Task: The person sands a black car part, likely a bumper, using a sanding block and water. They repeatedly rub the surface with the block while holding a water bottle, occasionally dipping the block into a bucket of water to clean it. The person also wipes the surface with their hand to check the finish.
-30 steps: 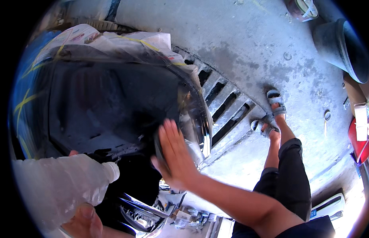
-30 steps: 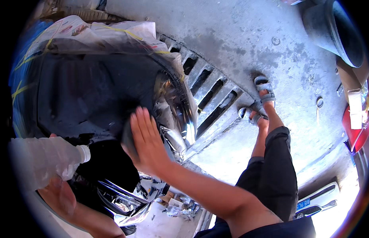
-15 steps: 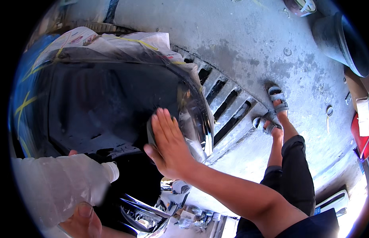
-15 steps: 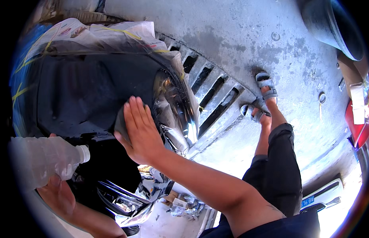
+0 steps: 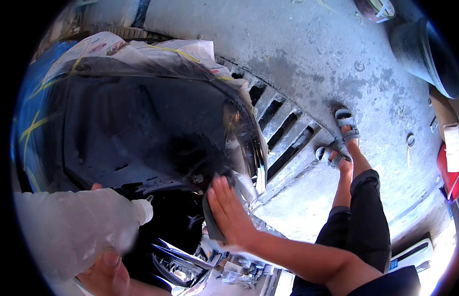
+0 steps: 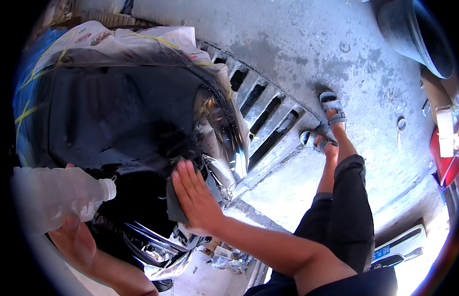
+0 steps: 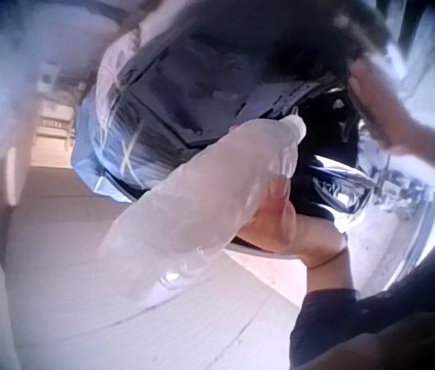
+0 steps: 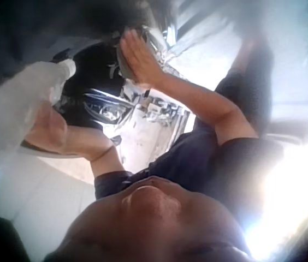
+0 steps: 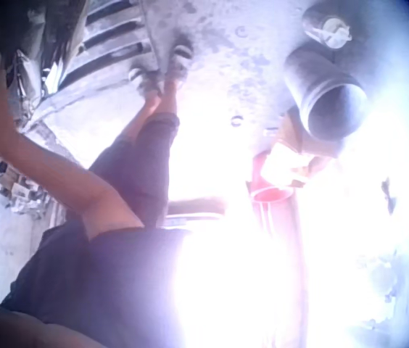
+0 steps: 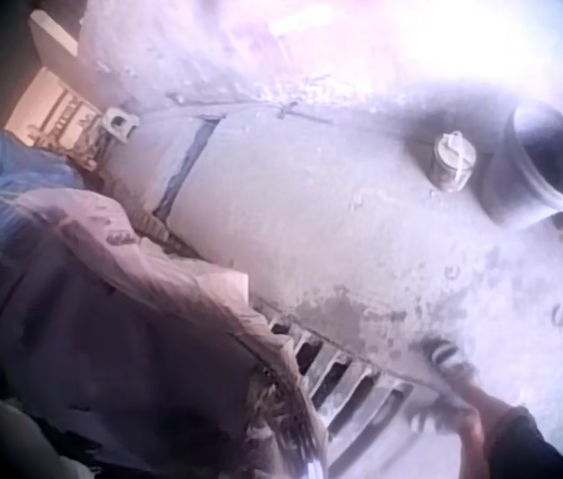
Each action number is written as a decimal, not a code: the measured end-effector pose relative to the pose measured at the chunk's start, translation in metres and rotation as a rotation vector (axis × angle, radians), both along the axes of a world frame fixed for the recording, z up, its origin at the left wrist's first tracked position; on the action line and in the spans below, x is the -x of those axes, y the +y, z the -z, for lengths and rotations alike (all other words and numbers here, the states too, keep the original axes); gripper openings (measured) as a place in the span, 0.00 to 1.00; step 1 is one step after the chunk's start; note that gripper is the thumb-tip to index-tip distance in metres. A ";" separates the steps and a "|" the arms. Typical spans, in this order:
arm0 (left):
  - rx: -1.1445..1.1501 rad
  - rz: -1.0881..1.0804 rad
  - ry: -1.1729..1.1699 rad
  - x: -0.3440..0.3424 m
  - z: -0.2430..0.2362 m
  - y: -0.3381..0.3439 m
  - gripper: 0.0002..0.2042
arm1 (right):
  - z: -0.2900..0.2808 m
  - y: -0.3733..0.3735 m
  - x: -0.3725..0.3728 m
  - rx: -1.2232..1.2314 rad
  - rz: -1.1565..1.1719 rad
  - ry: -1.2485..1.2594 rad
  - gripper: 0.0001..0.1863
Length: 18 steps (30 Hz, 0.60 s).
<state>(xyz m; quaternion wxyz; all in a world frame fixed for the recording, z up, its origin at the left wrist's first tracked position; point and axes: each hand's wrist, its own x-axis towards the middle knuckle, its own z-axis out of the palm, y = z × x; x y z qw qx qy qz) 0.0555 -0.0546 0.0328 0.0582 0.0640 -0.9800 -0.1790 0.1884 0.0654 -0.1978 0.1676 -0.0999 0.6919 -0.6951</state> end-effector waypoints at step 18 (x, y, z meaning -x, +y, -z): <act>-0.002 -0.043 -0.017 0.006 0.008 0.019 0.44 | -0.016 -0.013 0.111 0.053 -0.028 0.151 0.53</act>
